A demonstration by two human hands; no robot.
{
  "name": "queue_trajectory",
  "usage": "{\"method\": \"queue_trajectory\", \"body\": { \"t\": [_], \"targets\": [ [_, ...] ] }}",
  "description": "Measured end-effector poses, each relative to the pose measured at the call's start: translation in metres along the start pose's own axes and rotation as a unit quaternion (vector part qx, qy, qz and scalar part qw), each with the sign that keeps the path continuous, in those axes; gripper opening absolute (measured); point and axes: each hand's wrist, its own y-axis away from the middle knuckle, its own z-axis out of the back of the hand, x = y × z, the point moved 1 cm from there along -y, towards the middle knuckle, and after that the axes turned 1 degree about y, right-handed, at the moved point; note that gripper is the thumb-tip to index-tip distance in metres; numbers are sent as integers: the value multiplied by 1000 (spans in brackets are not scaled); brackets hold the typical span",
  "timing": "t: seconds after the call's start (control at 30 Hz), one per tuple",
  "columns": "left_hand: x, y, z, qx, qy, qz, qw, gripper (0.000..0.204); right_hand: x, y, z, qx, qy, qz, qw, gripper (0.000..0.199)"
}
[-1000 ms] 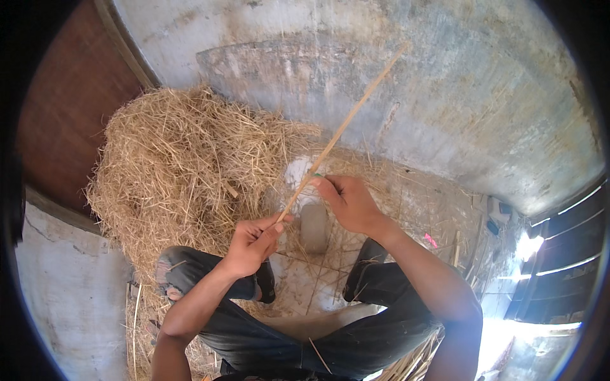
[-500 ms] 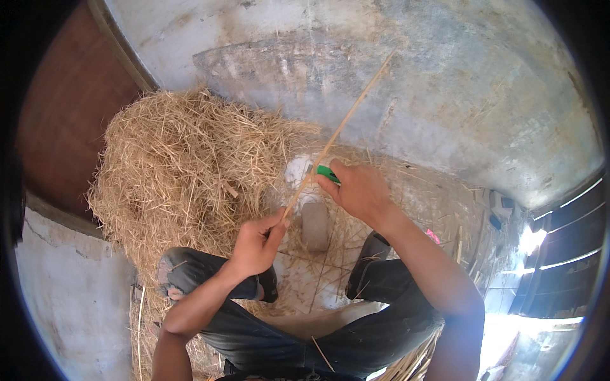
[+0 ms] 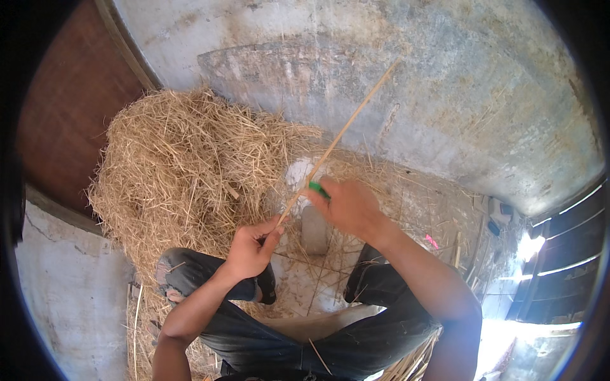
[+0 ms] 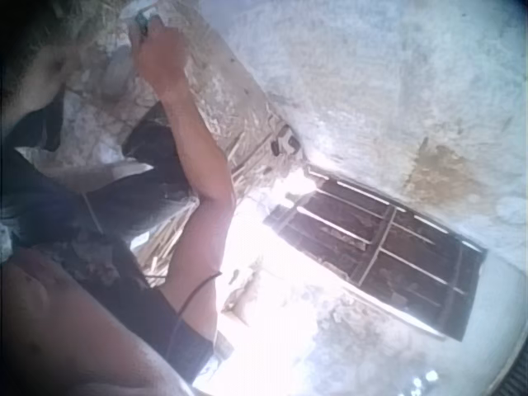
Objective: The person shaves a thin bamboo stick using a large machete and then a small green-handled utility knife while sitting on the floor.
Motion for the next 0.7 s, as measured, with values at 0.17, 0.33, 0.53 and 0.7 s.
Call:
{"method": "queue_trajectory", "body": {
  "t": [0.17, 0.33, 0.53, 0.7],
  "targets": [
    [-9, -6, -3, 9, 12, 6, 1000, 28, -21, -9, 3, -35, 60, 12, 998, 44],
    [1, -9, 4, 100, 279, 141, 945, 28, -24, -4, -10, 31, -255, -112, 960, 52],
    [-1, -7, 7, 79, 246, 125, 958, 27, -17, -6, -5, 90, -261, -97, 956, 52],
    [-3, 0, -2, 7, -12, -2, 1000, 26, -29, -10, 5, 3, 54, 0, 999, 46]
  ]
}}
